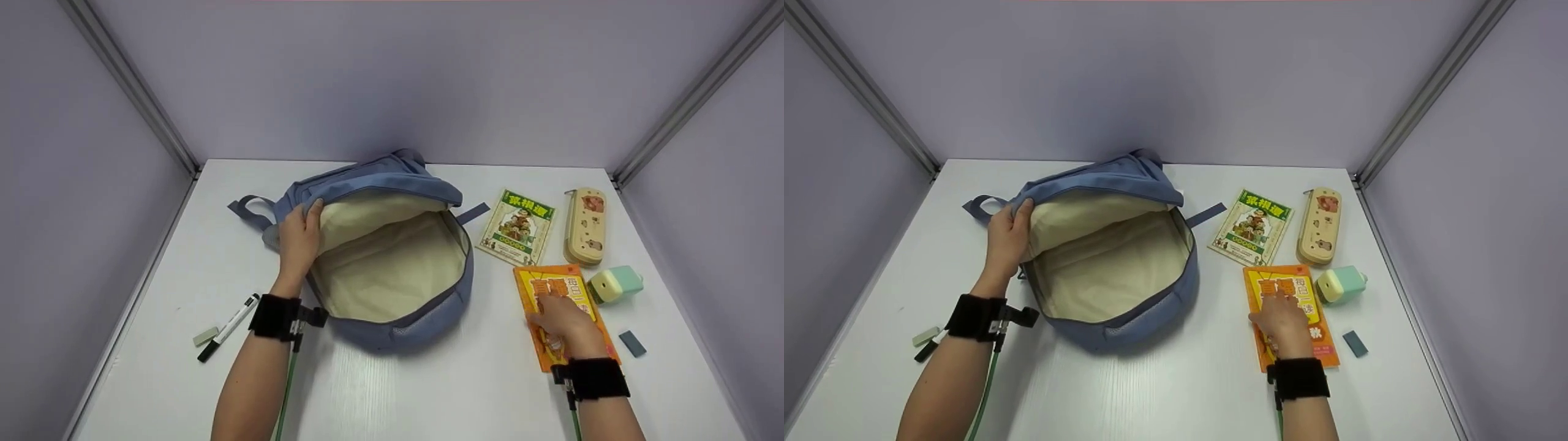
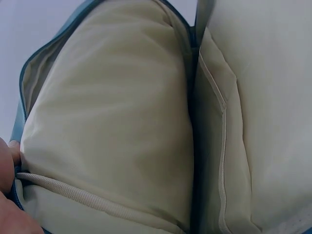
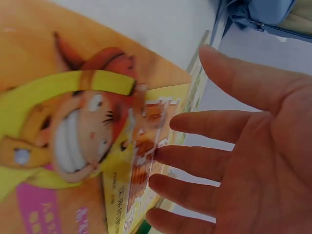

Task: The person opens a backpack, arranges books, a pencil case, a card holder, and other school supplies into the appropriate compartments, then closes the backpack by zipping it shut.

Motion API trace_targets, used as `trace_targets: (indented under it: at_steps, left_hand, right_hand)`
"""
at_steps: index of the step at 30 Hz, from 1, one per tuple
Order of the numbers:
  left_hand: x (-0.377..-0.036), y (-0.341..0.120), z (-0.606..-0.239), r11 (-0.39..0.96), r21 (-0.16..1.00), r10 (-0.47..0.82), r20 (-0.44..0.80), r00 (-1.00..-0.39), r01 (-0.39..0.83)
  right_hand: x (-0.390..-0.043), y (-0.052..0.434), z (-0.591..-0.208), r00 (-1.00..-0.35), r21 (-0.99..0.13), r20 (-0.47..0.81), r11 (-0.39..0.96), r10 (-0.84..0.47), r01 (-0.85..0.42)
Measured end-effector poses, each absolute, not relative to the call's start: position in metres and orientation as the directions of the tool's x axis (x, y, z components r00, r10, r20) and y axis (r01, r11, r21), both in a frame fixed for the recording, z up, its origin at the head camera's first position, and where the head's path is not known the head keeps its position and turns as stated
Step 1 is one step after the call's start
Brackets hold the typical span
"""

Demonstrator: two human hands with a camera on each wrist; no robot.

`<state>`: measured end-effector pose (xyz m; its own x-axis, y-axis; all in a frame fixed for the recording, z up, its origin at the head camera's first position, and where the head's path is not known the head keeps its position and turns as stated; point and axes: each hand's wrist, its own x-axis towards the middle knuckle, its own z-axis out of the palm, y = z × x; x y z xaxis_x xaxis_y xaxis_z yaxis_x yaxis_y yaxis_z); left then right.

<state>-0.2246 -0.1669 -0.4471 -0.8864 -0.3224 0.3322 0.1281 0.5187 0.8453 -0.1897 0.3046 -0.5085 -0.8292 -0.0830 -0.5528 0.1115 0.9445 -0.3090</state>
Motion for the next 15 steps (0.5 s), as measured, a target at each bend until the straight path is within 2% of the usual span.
trace_targets:
  at_steps: [3, 10, 15]
  left_hand:
    - [-0.223, -0.166, -0.448, 0.518, 0.846, -0.322, 0.325, -0.889, 0.122]
    - [-0.224, -0.166, -0.45, 0.522, 0.843, -0.326, 0.339, -0.882, 0.131]
    - [-0.224, -0.164, -0.452, 0.536, 0.835, -0.323, 0.343, -0.882, 0.128]
  right_hand:
    - [-0.186, 0.305, -0.516, -0.82, -0.299, -0.566, 0.948, -0.086, 0.108]
    - [-0.182, 0.289, -0.524, -0.832, -0.374, -0.542, 0.92, -0.116, 0.115]
    - [-0.188, 0.269, -0.529, -0.851, -0.368, -0.494, 0.93, -0.179, 0.019]
